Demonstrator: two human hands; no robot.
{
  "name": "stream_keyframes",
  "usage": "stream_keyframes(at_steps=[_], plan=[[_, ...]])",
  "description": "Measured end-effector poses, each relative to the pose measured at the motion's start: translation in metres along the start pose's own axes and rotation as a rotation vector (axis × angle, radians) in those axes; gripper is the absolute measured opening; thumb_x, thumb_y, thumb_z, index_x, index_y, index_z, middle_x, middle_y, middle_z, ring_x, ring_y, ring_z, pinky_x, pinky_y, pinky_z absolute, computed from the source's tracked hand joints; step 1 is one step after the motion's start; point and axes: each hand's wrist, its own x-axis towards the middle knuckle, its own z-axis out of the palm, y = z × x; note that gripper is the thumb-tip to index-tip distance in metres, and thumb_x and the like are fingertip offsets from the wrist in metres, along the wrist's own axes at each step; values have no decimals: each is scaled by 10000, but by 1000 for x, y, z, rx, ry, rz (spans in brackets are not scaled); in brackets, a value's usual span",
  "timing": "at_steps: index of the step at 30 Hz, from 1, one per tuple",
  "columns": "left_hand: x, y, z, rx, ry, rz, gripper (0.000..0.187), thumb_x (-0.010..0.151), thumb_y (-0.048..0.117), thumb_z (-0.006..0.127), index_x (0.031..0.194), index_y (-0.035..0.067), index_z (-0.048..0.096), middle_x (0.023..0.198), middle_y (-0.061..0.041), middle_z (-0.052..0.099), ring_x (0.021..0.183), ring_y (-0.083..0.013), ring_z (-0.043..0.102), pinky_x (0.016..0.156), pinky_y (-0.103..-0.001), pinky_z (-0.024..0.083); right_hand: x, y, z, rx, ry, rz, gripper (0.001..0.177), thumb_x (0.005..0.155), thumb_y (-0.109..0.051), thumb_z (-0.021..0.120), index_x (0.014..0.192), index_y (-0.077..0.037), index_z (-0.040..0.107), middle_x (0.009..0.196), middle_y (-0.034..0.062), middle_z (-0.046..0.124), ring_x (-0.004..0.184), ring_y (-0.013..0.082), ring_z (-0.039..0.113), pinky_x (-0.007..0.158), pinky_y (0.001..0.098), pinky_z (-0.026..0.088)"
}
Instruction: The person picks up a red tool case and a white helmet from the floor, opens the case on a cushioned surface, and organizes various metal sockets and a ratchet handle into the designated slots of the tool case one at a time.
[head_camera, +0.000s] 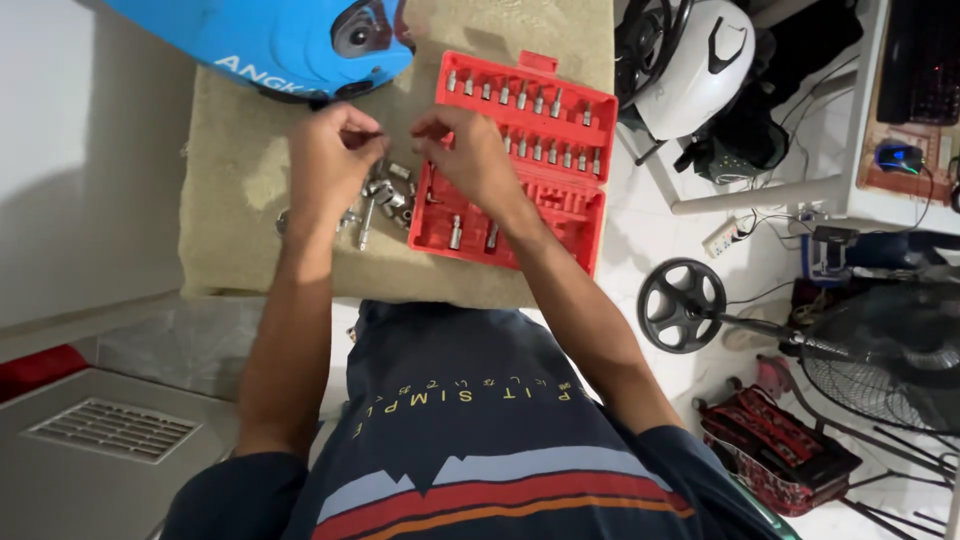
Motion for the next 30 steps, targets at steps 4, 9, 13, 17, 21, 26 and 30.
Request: stream_keyframes(at_steps=[4,9,13,17,21,26,30], plan=[[-8,-2,4,41,-19,19,161,840,-18,810,939,-5,685,861,-113,750,789,-179,751,698,-299,569,-9,0,13,-125,43,-105,184,845,-25,751,1024,-64,744,974,113,740,916,280,702,817,377,575],[-11,18,1,131,-105,117,141,812,-39,786,913,-20,689,857,-160,733,788,-259,754,678,-349,572,-21,-9,20,-235,0,-229,245,852,-46,769,1090,-101,773,1007,85,741,946,326,625,873,437,519],[-10,39,-3,241,-177,156,136,797,-62,764,916,-28,707,847,-182,735,765,-303,726,675,-390,553,-30,-13,5,-213,-70,-260,211,830,-67,780,1033,-81,723,1079,88,714,1036,326,624,960,421,508],[-5,47,3,242,-210,110,124,824,-57,760,930,-34,700,852,-181,736,781,-290,741,695,-383,561,-40,-10,-17,-179,-47,-243,225,859,-68,763,1078,-80,713,1133,91,712,1088,324,626,990,418,498],[3,43,9,187,-199,150,161,829,-58,765,968,-46,685,906,-175,750,864,-272,765,750,-353,580,-42,0,-37,-232,57,-328,229,872,-84,783,1092,-77,720,1135,85,737,1109,301,665,1068,479,452],[8,41,17,203,-202,162,175,846,-53,760,1013,-41,708,949,-183,756,902,-284,762,777,-351,576,-53,24,-76,-181,164,-67,187,887,-45,764,1074,-47,761,1046,99,741,1002,272,685,923,403,540],[8,42,26,290,-177,164,178,871,-35,750,1046,-40,718,968,-202,750,893,-330,745,770,-386,565,-69,57,-117,-287,315,142,142,908,-82,773,1043,-44,758,950,118,707,838,263,691,762,383,561]])
